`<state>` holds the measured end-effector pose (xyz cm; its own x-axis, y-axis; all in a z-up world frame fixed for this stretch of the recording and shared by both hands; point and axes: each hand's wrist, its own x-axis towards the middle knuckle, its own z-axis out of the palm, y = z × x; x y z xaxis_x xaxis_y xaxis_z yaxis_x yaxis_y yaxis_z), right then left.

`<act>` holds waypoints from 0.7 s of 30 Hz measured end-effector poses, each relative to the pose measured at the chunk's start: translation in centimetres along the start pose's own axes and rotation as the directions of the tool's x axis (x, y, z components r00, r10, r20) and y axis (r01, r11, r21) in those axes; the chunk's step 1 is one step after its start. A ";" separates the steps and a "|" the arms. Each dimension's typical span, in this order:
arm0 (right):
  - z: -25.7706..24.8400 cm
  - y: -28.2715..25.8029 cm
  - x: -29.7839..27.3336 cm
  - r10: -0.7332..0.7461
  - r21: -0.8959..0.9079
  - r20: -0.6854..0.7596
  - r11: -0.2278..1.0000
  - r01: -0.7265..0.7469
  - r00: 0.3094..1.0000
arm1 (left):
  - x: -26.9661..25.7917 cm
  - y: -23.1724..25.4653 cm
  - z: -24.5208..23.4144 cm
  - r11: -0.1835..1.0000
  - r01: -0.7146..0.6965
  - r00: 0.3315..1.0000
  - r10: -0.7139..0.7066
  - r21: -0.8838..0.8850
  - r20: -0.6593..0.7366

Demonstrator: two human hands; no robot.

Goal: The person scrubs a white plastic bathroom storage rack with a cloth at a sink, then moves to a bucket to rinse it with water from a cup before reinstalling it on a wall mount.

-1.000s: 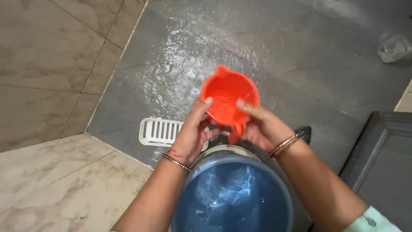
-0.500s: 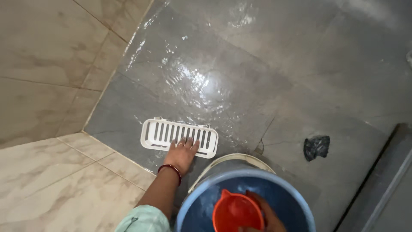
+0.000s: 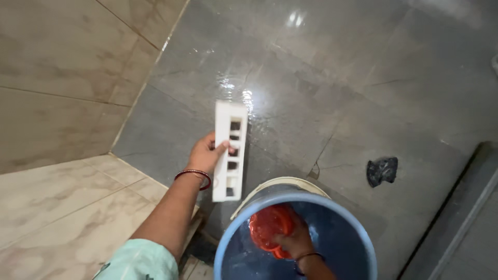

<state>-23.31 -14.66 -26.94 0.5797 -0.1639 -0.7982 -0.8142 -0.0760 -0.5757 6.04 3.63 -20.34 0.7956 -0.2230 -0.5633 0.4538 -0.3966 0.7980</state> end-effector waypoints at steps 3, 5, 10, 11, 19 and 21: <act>-4.3 -3.1 -4.7 0.311 0.531 0.224 0.755 -0.383 0.924 | -0.8 3.5 -0.8 0.971 -0.067 0.995 0.047 -0.228 -0.092; -7.6 -5.8 -8.1 0.299 0.615 0.216 0.698 -0.368 0.929 | -1.6 6.7 -0.8 0.948 -0.098 0.986 0.052 -0.302 -0.156; -13.8 -15.2 -15.7 -0.179 0.640 -0.061 0.748 0.176 0.982 | -5.3 15.0 0.6 0.947 -0.076 0.952 -0.025 -0.312 -0.305; -15.2 -18.0 -16.9 -0.242 0.577 -0.132 0.770 0.273 0.961 | -6.1 16.5 0.8 0.955 -0.068 0.956 -0.021 -0.288 -0.293; -20.7 -39.7 -23.7 -0.533 -0.129 -0.599 0.801 0.585 0.598 | -10.3 26.8 3.0 0.885 -0.188 0.962 0.253 -0.426 0.101; -21.9 -43.2 -23.9 -0.593 -0.204 -0.619 0.755 0.624 0.515 | -11.3 28.6 3.5 0.893 -0.216 0.953 0.281 -0.395 0.112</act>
<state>-2.76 -28.98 20.88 0.7603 -0.6483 0.0402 -0.2597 -0.3602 -0.8960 8.68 -8.32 8.11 0.8406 -0.4239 -0.3372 0.3917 0.0459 0.9189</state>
